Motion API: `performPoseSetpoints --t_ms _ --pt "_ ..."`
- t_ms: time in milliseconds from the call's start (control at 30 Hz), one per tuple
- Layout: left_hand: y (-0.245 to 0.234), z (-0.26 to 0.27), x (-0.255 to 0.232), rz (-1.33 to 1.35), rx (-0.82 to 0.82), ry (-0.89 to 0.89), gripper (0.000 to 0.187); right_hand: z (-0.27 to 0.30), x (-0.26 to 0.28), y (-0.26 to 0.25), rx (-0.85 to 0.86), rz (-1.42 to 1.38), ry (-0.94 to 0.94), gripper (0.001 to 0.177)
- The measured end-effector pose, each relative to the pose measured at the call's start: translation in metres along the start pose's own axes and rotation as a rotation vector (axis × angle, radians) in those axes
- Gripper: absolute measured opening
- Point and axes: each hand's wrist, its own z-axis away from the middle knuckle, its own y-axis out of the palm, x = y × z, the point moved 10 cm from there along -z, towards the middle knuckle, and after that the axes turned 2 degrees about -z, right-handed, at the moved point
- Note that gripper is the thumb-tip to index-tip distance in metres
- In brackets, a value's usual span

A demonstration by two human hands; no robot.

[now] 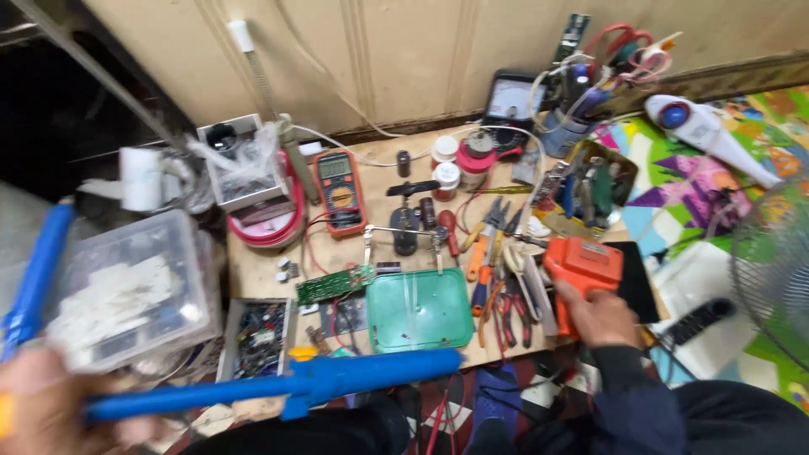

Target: The person uses a hot air gun and a desoldering pump to work on a green circuit board. They then use tweezers to pick up and place small electronic components onto the board while it is held in a vise.

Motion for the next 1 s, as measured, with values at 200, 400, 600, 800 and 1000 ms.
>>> performPoseSetpoints --t_ms 200,400,600,800,1000 --pt "0.055 0.024 -0.098 0.036 0.104 -0.042 0.018 0.212 0.136 -0.019 0.060 -0.030 -0.818 0.072" --pt "0.101 0.079 -0.059 0.133 0.448 -0.303 0.023 0.245 0.160 0.069 0.255 0.339 -1.380 0.035" --pt "0.133 0.108 -0.040 0.184 0.677 -0.873 0.068 0.253 0.145 0.074 0.087 0.365 -1.730 0.025" --pt "0.164 0.147 -0.033 -0.008 0.862 -0.883 0.094 0.256 0.133 0.090 0.088 0.428 -1.758 0.019" --pt "0.188 0.174 -0.023 0.114 0.834 -0.933 0.086 0.270 0.138 0.099 0.071 0.425 -1.804 0.019"
